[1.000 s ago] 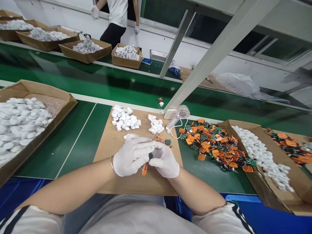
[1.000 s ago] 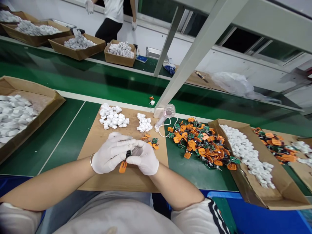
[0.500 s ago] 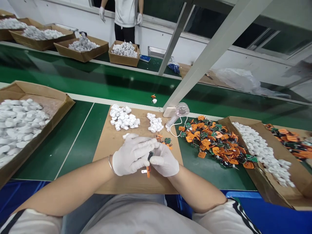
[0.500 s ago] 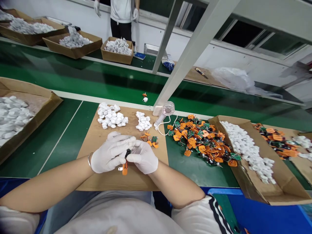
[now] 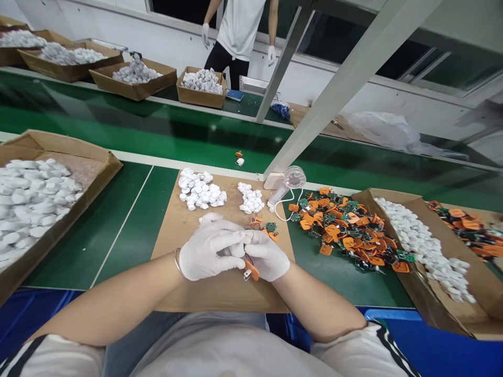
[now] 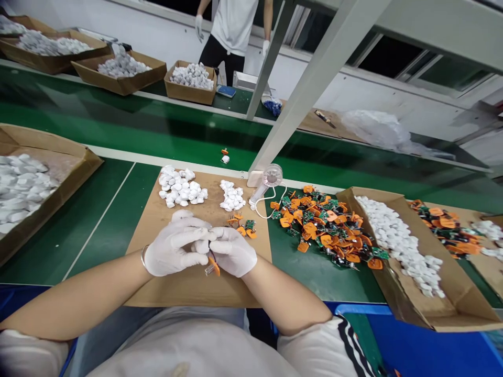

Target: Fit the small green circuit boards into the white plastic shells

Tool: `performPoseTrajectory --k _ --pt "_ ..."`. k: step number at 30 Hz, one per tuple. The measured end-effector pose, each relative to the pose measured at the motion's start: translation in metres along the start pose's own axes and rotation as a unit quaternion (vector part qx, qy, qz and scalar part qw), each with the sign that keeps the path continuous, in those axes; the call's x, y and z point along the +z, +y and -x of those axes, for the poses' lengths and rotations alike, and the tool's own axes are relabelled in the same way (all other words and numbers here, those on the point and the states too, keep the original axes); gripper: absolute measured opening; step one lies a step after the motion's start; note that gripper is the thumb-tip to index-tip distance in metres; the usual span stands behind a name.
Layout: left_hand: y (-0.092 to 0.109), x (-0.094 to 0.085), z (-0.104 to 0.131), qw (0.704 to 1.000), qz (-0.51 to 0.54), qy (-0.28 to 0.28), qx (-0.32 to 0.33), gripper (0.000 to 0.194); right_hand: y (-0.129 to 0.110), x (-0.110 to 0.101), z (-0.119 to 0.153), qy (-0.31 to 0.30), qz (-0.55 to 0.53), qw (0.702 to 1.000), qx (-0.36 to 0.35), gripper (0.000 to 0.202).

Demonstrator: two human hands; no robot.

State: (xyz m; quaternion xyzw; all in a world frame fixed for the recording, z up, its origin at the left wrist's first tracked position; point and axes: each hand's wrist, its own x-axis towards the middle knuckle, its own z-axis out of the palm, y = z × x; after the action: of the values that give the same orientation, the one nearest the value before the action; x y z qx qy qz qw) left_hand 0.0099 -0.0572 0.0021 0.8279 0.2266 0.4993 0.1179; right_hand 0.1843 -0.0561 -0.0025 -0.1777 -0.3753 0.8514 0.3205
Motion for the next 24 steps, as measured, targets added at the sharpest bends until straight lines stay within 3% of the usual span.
performPoseTrajectory --k 3,9,15,20,24 --pt "0.0 0.001 0.005 1.0 -0.021 0.012 -0.016 0.049 0.0 -0.003 0.0 -0.001 0.007 0.999 0.032 0.031" --pt "-0.005 0.004 0.011 0.994 -0.08 -0.043 -0.06 0.038 -0.008 -0.011 -0.004 -0.005 0.091 0.993 0.079 0.032" --pt "-0.008 -0.004 0.01 0.978 -0.016 -0.178 -0.103 0.045 -0.011 -0.019 -0.004 -0.007 0.148 0.984 0.099 0.034" --pt "-0.007 -0.012 0.008 0.962 0.025 -0.195 -0.187 0.048 -0.014 -0.018 -0.004 -0.053 0.178 0.977 0.103 0.033" --pt "-0.007 -0.013 0.008 0.95 0.057 -0.205 -0.228 0.045 -0.016 -0.015 -0.004 -0.039 0.197 0.975 0.099 0.031"
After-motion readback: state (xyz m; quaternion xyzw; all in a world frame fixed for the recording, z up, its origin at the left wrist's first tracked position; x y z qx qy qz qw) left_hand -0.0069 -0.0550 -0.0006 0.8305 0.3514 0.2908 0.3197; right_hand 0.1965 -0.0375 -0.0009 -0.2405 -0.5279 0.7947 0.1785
